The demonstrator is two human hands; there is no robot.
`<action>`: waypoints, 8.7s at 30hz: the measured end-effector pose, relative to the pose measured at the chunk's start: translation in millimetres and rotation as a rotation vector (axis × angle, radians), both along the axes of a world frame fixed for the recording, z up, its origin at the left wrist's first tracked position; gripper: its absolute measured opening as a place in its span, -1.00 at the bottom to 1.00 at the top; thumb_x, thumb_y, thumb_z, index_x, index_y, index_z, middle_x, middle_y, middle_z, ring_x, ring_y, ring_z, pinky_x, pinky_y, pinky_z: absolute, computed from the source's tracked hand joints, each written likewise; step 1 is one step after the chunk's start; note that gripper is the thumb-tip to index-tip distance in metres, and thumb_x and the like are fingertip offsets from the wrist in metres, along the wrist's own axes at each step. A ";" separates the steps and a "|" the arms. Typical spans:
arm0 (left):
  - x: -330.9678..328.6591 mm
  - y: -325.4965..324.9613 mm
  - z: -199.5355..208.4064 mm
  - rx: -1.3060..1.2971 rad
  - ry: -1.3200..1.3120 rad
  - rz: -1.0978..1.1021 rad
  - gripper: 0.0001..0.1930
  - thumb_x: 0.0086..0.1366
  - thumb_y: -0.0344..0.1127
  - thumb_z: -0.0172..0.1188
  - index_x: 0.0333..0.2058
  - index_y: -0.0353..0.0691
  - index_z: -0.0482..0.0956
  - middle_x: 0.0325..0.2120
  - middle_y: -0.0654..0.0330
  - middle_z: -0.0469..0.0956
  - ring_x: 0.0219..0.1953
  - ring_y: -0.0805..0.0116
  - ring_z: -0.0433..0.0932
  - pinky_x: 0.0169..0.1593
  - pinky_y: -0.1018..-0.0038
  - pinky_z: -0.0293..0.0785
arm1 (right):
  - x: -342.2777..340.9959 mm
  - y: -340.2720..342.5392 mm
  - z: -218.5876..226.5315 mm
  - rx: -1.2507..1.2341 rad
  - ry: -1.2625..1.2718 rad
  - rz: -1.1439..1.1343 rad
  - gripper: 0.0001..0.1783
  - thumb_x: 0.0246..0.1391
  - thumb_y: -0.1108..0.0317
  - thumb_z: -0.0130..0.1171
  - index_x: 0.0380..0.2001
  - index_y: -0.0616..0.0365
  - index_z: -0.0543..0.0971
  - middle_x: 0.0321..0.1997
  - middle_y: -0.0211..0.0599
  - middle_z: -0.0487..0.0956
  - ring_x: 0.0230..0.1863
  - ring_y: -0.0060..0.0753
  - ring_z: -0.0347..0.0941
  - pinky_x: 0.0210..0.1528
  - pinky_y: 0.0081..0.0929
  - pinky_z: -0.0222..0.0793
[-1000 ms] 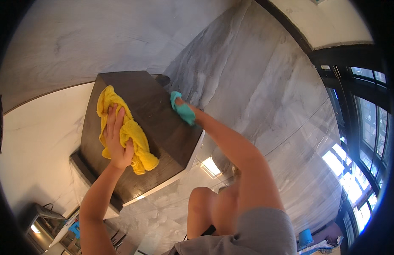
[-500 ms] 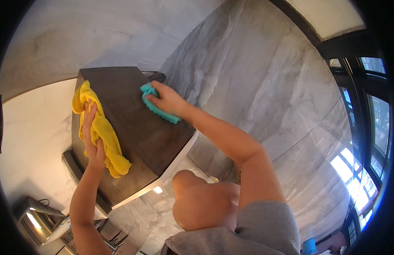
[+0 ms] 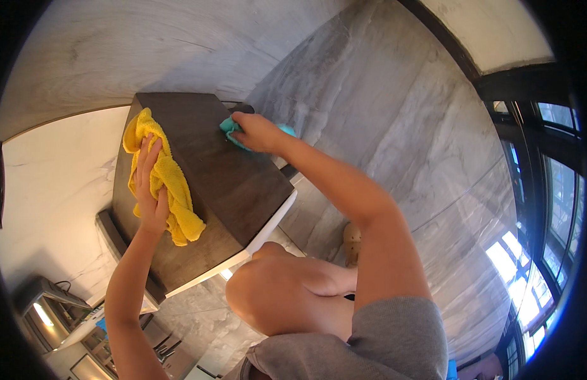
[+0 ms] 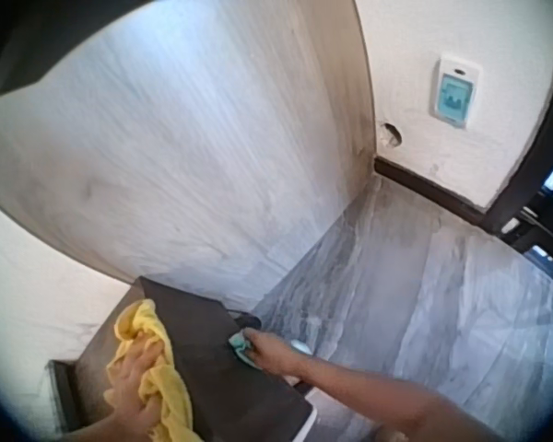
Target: The person wipes the top, side, and front surfaces of a TV stand using two cloths, opens a drawer and a cabinet to wipe the interior, moves a basketball to clean the shelf, and finishes by wiping the TV screen.
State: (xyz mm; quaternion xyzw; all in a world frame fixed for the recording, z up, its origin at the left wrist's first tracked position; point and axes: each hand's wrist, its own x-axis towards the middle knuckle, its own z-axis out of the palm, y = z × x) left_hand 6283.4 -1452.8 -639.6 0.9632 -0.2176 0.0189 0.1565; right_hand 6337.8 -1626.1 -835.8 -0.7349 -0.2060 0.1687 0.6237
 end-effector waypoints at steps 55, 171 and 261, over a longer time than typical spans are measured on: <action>3.8 3.4 -9.0 -0.043 -0.013 0.109 -0.39 -0.03 -0.41 -0.09 0.12 -0.16 0.24 0.14 0.09 0.20 0.20 0.08 0.12 0.15 0.27 0.02 | 16.9 45.1 64.4 0.542 -0.013 -0.118 -0.72 -0.08 0.34 0.11 -0.28 0.23 0.40 -0.34 -0.07 0.44 -0.25 -0.07 0.39 -0.23 -0.34 0.29; 0.0 35.5 -12.2 0.014 -0.056 0.161 -0.53 0.25 -0.12 -0.21 0.10 -0.16 0.28 0.19 0.18 0.14 0.24 0.11 0.04 0.26 0.18 -0.18 | -95.6 -61.9 -20.6 -0.128 0.064 0.095 -0.83 -0.13 0.44 0.02 -0.38 0.19 0.36 -0.53 0.02 0.46 -0.42 0.13 0.40 -0.42 -0.06 0.25; -8.3 31.9 -10.3 0.064 -0.135 0.241 -0.56 0.27 -0.21 -0.20 0.10 -0.23 0.26 0.17 0.19 0.17 0.21 0.15 0.10 0.25 0.28 -0.10 | -174.3 -62.7 18.8 0.006 0.351 -0.262 -0.83 -0.04 0.37 0.02 -0.37 0.22 0.34 -0.58 -0.03 0.38 -0.55 -0.12 0.33 -0.49 -0.32 0.21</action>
